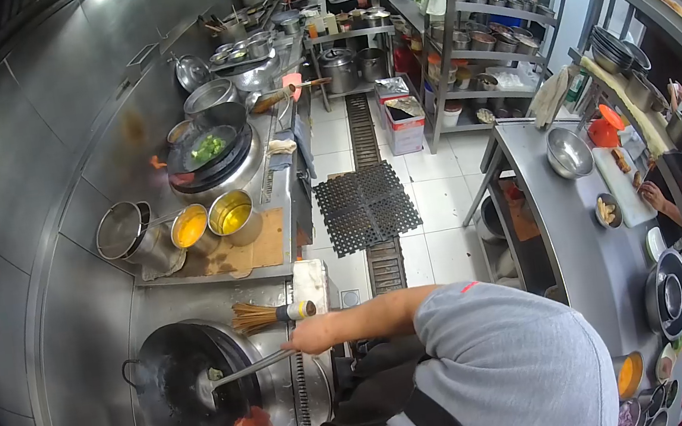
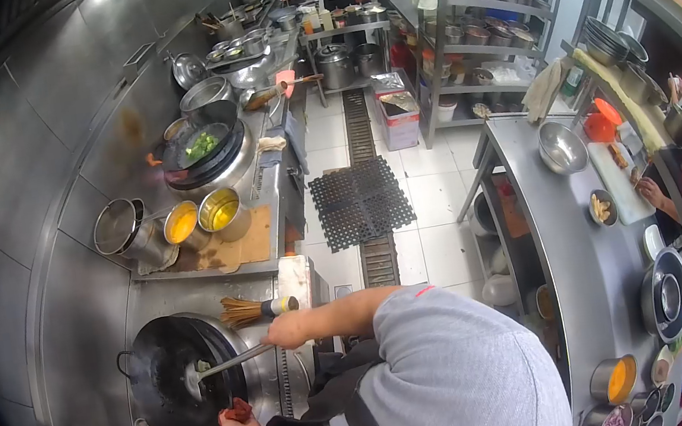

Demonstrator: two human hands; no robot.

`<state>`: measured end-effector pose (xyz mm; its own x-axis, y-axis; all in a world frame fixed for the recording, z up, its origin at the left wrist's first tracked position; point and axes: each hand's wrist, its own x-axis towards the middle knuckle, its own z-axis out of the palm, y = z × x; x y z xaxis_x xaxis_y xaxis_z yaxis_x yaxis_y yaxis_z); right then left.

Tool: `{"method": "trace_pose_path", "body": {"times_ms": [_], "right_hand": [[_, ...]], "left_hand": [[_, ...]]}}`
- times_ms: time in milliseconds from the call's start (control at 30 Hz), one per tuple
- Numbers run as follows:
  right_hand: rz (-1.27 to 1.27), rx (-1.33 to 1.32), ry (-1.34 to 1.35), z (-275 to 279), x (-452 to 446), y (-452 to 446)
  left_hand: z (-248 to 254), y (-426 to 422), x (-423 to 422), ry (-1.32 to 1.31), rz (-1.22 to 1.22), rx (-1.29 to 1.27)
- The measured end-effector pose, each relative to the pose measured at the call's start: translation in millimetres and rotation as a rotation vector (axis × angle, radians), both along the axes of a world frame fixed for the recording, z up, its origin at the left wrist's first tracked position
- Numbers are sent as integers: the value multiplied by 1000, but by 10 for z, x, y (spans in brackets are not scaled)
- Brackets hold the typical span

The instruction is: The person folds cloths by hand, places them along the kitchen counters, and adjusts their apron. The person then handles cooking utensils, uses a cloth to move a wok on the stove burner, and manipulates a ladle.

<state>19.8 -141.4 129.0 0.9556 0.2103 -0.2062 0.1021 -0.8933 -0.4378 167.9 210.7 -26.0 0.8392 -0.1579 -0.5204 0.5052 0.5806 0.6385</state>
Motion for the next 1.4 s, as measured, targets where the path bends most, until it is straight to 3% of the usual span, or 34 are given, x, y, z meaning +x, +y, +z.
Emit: {"method": "trace_pose_path", "body": {"times_ms": [167, 367, 433, 567, 633, 800, 1100, 1267, 1400], "right_hand": [[-34, 61, -79, -108, 297, -89], [-167, 241, 65, -206, 769, 589], [-80, 235, 51, -172, 732, 671], [28, 150, 60, -169, 483, 302], [11, 140, -25, -603, 367, 142], [-79, 157, 77, -660, -191, -48], [-187, 273, 47, -974, -631, -7], [-131, 281, 114, -1103, -818, -5], [-190, 313, 184, -797, -1012, 38]], "left_hand": [[44, -35, -58, -19, 107, 17], [26, 9, -53, -32, 146, 49], [157, -26, -94, -12, 26, 20], [365, -163, -161, 48, 126, 55], [458, -230, -180, 66, 123, 33], [746, -421, -246, 163, 192, 132], [482, -182, -109, 75, 46, 73], [255, 74, 92, 183, 120, -1], [151, 225, 146, 155, 75, -37]]}}
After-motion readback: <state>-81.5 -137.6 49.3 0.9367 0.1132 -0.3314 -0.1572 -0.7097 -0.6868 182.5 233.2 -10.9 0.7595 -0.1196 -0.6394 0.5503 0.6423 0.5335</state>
